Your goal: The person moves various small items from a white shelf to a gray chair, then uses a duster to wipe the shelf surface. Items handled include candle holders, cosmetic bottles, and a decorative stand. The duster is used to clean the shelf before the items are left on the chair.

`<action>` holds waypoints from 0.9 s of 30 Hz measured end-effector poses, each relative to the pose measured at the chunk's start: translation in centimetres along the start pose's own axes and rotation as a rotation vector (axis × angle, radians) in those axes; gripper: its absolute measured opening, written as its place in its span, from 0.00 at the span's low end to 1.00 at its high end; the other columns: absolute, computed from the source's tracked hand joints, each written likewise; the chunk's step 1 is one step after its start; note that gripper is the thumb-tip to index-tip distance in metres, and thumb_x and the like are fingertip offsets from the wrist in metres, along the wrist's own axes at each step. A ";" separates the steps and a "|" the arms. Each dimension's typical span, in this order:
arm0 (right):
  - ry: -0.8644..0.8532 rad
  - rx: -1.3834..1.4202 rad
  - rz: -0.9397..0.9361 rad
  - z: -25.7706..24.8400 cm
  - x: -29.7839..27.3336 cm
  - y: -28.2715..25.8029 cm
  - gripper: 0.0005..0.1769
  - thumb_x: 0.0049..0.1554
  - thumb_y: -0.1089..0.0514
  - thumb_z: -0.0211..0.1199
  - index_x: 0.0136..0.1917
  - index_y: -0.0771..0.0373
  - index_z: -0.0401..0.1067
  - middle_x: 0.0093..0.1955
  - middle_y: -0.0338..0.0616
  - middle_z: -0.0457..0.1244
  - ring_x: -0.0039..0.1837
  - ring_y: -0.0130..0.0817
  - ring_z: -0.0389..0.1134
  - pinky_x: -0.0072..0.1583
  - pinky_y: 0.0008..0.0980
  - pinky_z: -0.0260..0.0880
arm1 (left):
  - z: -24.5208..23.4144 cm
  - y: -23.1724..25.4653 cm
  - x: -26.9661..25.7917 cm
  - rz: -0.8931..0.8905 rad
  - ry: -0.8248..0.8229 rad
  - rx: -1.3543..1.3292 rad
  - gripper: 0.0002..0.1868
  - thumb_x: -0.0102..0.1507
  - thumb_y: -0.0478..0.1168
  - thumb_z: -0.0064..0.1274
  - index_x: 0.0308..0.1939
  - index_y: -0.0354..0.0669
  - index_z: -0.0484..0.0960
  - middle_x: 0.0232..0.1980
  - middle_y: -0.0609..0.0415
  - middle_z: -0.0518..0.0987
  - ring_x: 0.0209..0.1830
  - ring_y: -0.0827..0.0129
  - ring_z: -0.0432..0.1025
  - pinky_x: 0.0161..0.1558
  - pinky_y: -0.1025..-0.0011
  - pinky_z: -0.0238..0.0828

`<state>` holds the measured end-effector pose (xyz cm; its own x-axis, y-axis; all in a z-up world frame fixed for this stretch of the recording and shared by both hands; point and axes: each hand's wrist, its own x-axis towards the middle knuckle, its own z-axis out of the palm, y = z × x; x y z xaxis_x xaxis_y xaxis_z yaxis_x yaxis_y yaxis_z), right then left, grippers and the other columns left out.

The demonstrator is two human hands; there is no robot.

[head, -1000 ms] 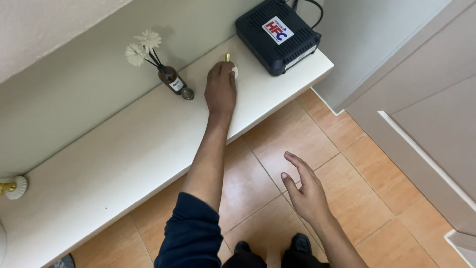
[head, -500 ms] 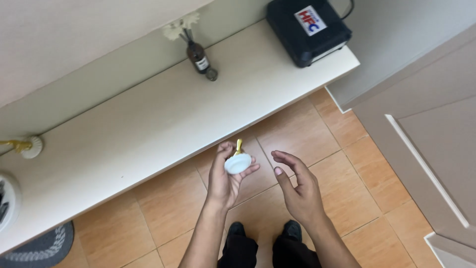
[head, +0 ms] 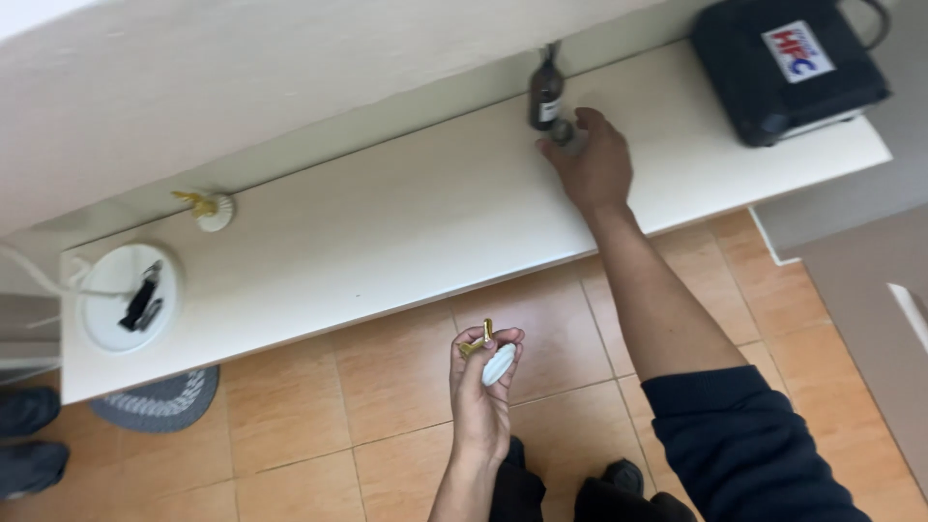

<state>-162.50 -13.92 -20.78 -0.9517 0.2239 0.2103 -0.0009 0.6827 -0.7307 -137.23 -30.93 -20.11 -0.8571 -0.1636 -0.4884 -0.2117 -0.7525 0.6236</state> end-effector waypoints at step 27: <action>-1.135 0.428 0.183 -5.2 -19.4 -12.9 0.19 0.61 0.49 0.62 0.61 0.59 0.78 0.47 0.40 0.69 0.47 0.25 0.67 0.49 0.28 0.70 | -5.5 5.3 -5.8 0.042 -0.144 0.196 0.17 0.67 0.41 0.60 0.54 0.42 0.70 0.48 0.50 0.82 0.48 0.72 0.78 0.42 0.74 0.72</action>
<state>-142.45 -23.46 -12.01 -0.6757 -0.5864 -0.4467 0.2637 0.3736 -0.8893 -130.82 -37.50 -17.34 -0.9225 -0.0888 -0.3757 -0.2490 -0.6067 0.7549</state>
